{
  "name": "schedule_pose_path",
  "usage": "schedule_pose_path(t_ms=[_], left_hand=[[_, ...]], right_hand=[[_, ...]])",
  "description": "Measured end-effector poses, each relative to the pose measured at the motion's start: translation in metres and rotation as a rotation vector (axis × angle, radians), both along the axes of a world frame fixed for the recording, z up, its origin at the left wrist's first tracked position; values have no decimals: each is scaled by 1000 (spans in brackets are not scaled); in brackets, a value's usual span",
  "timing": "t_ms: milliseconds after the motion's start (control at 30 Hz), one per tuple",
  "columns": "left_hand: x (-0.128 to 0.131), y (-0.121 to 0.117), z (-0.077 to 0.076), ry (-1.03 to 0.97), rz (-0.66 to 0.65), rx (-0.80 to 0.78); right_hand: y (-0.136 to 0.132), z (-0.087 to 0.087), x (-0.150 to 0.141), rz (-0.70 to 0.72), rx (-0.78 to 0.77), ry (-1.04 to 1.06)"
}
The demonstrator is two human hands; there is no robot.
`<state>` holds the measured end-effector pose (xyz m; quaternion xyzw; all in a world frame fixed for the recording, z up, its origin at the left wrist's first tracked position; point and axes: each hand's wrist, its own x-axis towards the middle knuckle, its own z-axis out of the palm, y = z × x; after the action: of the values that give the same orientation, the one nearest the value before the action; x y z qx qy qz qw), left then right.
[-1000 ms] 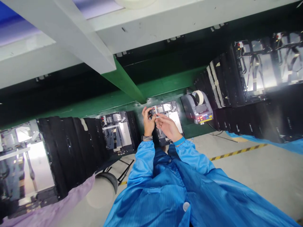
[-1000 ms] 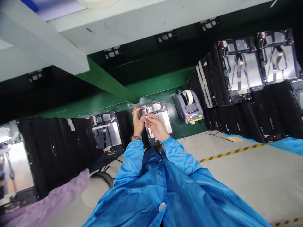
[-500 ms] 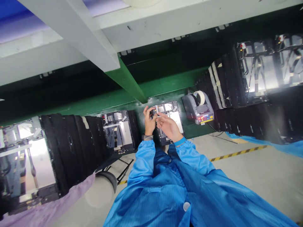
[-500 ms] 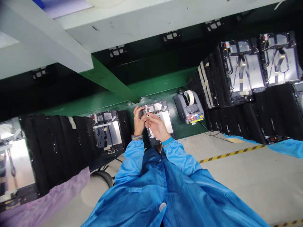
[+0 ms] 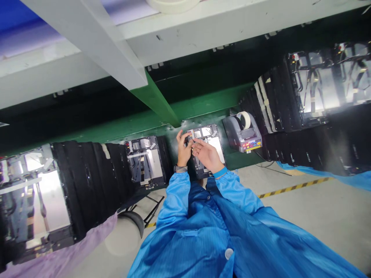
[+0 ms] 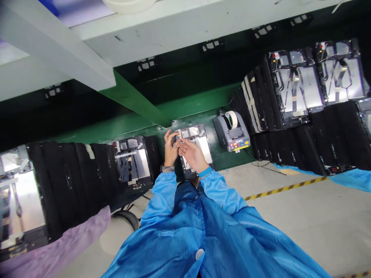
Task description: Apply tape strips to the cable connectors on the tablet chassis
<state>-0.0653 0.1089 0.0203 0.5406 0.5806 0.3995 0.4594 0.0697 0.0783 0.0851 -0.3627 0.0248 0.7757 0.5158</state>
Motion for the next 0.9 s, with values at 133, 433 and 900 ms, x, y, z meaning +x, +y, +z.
schedule_pose_path(t_ms=[133,433,900], left_hand=[[0,0,-1,-6,-4,10],[-3,3,-6,51,-36,107],[-4,7,-6,34,-20,105]], right_hand=[[0,-1,-1,-17,3,28],[3,-1,3,2,-149,89],[17,3,41,642,758,-1646]])
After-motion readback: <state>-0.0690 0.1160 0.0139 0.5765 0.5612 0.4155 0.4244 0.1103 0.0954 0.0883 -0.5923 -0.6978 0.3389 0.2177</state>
